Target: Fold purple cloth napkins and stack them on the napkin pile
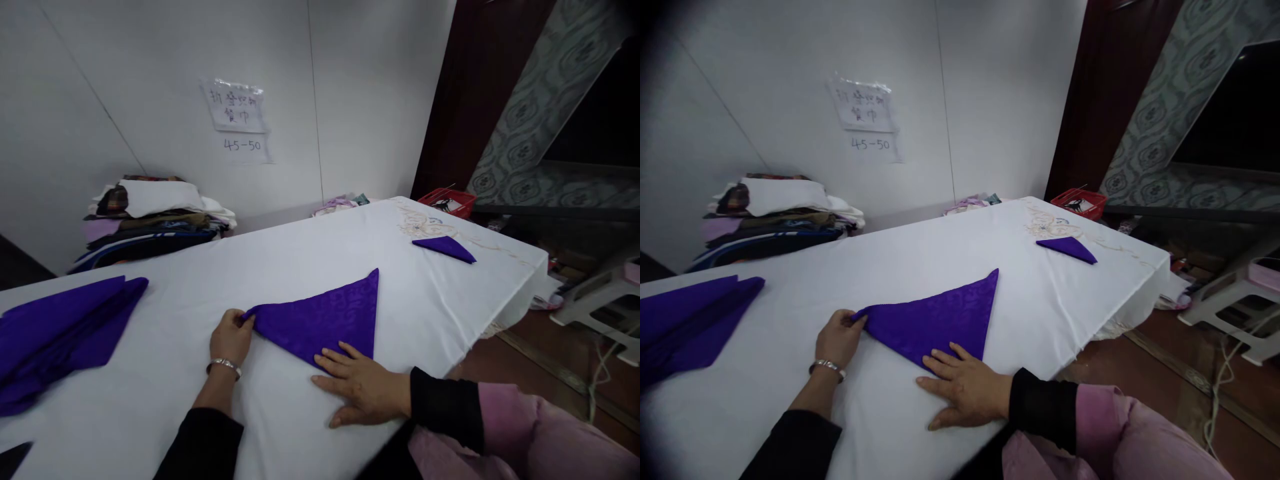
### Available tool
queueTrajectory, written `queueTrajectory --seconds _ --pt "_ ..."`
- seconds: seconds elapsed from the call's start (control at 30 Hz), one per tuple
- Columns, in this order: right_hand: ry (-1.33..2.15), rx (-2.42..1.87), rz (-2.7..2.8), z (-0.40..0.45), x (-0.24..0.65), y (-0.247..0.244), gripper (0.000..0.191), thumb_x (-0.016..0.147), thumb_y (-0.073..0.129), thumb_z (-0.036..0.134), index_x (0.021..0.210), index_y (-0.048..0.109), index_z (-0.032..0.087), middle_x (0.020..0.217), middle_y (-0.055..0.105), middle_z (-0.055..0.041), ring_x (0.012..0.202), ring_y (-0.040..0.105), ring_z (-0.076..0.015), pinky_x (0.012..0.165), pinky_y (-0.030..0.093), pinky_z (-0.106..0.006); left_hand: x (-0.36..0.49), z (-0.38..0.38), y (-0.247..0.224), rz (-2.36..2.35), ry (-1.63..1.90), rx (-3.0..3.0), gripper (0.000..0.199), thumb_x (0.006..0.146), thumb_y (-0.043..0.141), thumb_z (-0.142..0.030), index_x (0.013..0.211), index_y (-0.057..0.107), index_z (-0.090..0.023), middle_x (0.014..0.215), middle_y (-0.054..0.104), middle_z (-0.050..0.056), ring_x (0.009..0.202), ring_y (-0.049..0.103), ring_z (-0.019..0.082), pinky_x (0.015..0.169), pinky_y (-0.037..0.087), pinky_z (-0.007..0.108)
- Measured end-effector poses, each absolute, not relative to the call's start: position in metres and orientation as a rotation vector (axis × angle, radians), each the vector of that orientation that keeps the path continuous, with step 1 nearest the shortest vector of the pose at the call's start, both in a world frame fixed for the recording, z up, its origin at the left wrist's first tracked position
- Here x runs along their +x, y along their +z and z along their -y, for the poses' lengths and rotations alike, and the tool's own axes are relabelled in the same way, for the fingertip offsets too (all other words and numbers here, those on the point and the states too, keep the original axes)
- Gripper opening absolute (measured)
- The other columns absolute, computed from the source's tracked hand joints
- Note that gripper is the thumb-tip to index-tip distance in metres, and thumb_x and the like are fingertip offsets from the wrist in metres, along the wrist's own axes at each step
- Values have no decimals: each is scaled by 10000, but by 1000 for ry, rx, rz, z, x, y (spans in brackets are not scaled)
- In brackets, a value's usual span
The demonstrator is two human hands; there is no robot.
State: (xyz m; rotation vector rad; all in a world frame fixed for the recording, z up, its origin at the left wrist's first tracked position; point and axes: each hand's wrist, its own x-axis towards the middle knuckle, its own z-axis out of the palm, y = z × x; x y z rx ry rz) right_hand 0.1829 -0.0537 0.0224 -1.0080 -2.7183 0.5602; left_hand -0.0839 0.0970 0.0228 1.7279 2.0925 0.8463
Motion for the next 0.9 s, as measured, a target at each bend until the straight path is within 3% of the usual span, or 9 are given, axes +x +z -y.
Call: queueTrajectory --seconds 0.13,0.37,0.73,0.9 --pt "565 -985 2721 53 179 22 706 868 428 552 1441 190 214 1499 141 -134 1374 101 -265 1091 65 -511 -89 -98 22 -2060 966 1673 210 729 565 -348 910 525 -250 844 659 10 817 626 193 721 473 288" --pt "571 -1046 2708 60 189 22 695 876 377 576 1440 191 214 1496 159 -136 1375 99 -259 1089 59 -520 -87 -102 11 -2010 684 1818 439 750 549 -332 1177 483 -252 960 672 36 846 634 220 706 476 310" --pt "554 -1160 2714 72 202 22 712 875 387 568 1446 162 207 1489 179 -156 1375 99 -263 1079 76 -541 -78 -97 17 -2099 738 1735 570 763 552 -439 1270 434 -206 993 663 78 901 627 244 779 477 333" --pt "530 -1192 2623 62 218 31 694 877 418 539 1446 164 232 1503 159 -103 1378 98 -240 1097 82 -498 -80 -98 17 -2106 659 1753 555 788 520 -413 1293 414 -211 1036 654 93 956 616 261 809 474 352"
